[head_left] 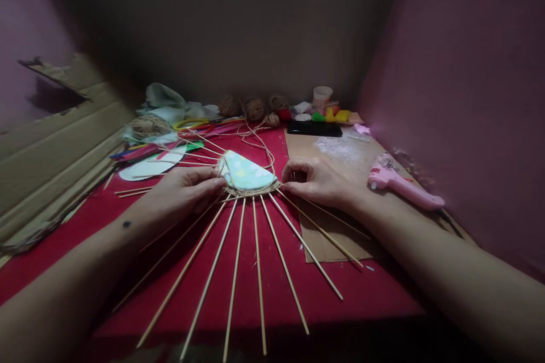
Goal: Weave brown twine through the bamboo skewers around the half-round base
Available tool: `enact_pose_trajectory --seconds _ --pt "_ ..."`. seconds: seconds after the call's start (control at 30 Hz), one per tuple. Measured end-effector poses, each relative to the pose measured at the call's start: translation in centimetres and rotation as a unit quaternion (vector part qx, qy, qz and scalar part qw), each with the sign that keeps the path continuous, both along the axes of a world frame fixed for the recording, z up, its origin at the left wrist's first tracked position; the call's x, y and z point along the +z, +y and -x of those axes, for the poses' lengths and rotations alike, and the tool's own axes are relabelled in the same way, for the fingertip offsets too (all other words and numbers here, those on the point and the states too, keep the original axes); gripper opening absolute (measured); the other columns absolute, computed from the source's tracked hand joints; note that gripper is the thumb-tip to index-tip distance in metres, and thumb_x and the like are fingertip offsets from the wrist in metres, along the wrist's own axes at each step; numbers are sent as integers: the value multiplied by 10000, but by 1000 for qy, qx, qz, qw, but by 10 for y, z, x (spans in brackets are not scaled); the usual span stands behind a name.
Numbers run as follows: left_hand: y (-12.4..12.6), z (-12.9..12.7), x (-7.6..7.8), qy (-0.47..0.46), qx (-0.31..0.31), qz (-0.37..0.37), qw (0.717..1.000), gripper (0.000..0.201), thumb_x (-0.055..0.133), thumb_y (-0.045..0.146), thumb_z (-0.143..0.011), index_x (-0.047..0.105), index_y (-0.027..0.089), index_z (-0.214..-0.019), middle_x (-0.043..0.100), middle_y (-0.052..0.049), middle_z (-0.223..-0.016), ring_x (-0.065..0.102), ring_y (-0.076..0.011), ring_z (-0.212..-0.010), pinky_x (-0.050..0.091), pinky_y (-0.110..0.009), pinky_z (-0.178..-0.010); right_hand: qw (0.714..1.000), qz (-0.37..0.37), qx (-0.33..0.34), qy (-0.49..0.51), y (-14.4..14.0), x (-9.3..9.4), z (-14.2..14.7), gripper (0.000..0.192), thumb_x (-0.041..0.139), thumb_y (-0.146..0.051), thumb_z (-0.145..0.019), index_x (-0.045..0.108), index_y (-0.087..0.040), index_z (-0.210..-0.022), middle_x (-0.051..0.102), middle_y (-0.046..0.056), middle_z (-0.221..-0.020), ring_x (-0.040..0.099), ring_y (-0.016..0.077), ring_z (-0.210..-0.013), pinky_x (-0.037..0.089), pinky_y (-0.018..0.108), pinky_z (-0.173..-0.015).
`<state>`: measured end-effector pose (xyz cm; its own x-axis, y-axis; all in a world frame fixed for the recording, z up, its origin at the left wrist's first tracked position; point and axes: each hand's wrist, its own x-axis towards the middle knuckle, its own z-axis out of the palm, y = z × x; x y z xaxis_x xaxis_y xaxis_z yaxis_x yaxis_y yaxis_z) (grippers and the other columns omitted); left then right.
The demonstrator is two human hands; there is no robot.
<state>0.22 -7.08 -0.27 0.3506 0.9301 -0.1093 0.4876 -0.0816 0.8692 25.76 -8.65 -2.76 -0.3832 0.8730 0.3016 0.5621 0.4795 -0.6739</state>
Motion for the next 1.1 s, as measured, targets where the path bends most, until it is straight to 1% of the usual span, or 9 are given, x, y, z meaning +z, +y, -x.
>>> enact_pose_trajectory --seconds 0.1,0.17,0.27,0.5,0.7,0.8,0.93,1.0,1.1 --pt "1 3 0 -1 -36 18 999 240 551 376 -832 610 144 -851 463 48 -567 352 -57 -498 268 -169 -467 997 -19 68 29 -6 3 7 114 580 -48 -721 639 -146 -716 594 12 -755 549 106 -689 422 229 -627" --pt "0 4 2 2 -34 11 999 238 538 377 -843 590 145 -818 459 48 -559 352 -58 -493 264 -178 -470 996 -32 83 22 -8 2 11 158 564 -23 -725 651 -153 -752 599 18 -796 563 107 -722 441 228 -649" --pt "-2 5 4 7 -39 -4 999 249 506 368 -870 573 145 -782 450 50 -541 367 -59 -504 277 -183 -496 996 -56 72 -9 -6 -3 15 211 544 -5 -730 646 -160 -832 592 22 -836 559 112 -764 454 237 -686" --pt "-3 7 4 -22 -19 0 1000 213 564 336 -838 612 132 -875 593 8 -713 437 -47 -500 305 -176 -480 994 -69 81 -34 -7 -6 14 200 536 -35 -767 663 -162 -855 565 33 -872 556 116 -786 456 244 -693" --pt "-1 11 4 -56 -10 59 997 232 594 390 -809 625 166 -863 678 -36 -769 462 -48 -424 301 -169 -402 994 -78 75 -33 -8 -3 15 227 527 -8 -748 626 -168 -876 576 27 -860 539 126 -781 443 256 -700" --pt "2 13 2 -13 -35 86 996 267 579 429 -810 622 178 -889 690 -46 -770 472 -64 -397 315 -180 -372 993 -66 87 -51 -9 -1 16 196 539 -47 -770 623 -171 -896 567 33 -888 536 128 -791 439 261 -722" --pt "1 13 2 50 -68 81 993 253 575 423 -814 613 177 -863 674 -23 -709 463 -62 -375 278 -174 -338 992 -60 83 -79 -8 -2 18 115 595 -150 -803 650 -183 -900 535 35 -901 528 132 -794 436 267 -731" --pt "-2 12 6 24 -49 79 995 209 588 364 -811 596 168 -884 670 -15 -694 433 -50 -356 266 -170 -332 992 -61 76 -80 -7 -3 18 103 609 -166 -805 659 -178 -894 528 36 -891 525 133 -788 435 268 -721" --pt "-5 14 21 -93 37 63 993 121 582 251 -809 559 148 -870 631 23 -638 355 -13 -330 222 -154 -335 993 -57 75 -75 -7 -5 19 104 613 -156 -800 664 -180 -888 537 39 -901 527 136 -802 437 273 -734"
